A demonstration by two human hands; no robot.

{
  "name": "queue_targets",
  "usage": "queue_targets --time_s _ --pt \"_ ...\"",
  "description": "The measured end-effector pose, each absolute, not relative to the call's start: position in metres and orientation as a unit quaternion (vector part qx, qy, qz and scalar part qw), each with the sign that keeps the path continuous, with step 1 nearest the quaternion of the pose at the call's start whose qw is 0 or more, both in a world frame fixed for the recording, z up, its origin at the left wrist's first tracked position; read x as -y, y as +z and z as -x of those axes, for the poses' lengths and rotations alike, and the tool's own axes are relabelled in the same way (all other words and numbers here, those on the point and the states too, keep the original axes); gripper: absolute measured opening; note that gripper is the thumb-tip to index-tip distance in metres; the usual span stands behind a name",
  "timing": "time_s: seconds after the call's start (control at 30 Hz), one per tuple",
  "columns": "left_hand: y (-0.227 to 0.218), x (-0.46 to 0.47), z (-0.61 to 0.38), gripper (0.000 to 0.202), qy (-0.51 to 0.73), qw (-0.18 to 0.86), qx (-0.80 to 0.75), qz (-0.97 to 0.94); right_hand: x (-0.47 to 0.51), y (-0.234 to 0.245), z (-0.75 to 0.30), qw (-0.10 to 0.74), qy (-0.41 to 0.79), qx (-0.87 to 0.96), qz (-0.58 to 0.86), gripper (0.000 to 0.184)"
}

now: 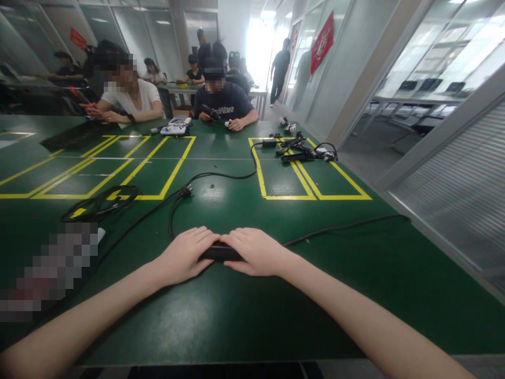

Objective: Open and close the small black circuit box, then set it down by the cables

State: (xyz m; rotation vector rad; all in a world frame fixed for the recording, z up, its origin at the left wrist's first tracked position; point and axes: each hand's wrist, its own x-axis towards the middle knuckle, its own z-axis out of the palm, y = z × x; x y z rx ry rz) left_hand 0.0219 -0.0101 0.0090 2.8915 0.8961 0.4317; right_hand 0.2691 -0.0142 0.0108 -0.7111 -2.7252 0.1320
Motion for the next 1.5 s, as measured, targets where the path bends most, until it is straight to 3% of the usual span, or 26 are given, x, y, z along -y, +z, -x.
queue_targets --time_s 0.17,0.93,1.1,1.33,1.43,1.5 --pt "0.015 0.007 -0.018 0.022 0.147 0.054 -0.274 -0.949 0.014 0.011 -0.268 0.128 -0.018 0.960 0.246 0.037" --pt "0.017 0.009 -0.018 0.039 0.157 0.042 -0.244 -0.956 0.020 0.014 -0.266 0.163 -0.024 0.956 0.243 0.032" --pt "0.019 0.012 -0.018 0.040 0.157 0.103 -0.277 -0.942 0.020 0.013 -0.268 0.177 -0.068 0.958 0.217 0.033" --pt "0.033 0.014 -0.019 0.055 0.125 0.309 -0.384 -0.861 0.021 0.009 -0.272 0.232 -0.179 0.939 0.182 0.030" --pt "0.031 0.015 -0.018 0.046 0.138 0.346 -0.382 -0.846 0.021 0.010 -0.273 0.232 -0.168 0.940 0.184 0.031" --pt "0.028 0.016 -0.018 0.038 0.158 0.317 -0.371 -0.859 0.021 0.011 -0.273 0.225 -0.129 0.947 0.189 0.032"
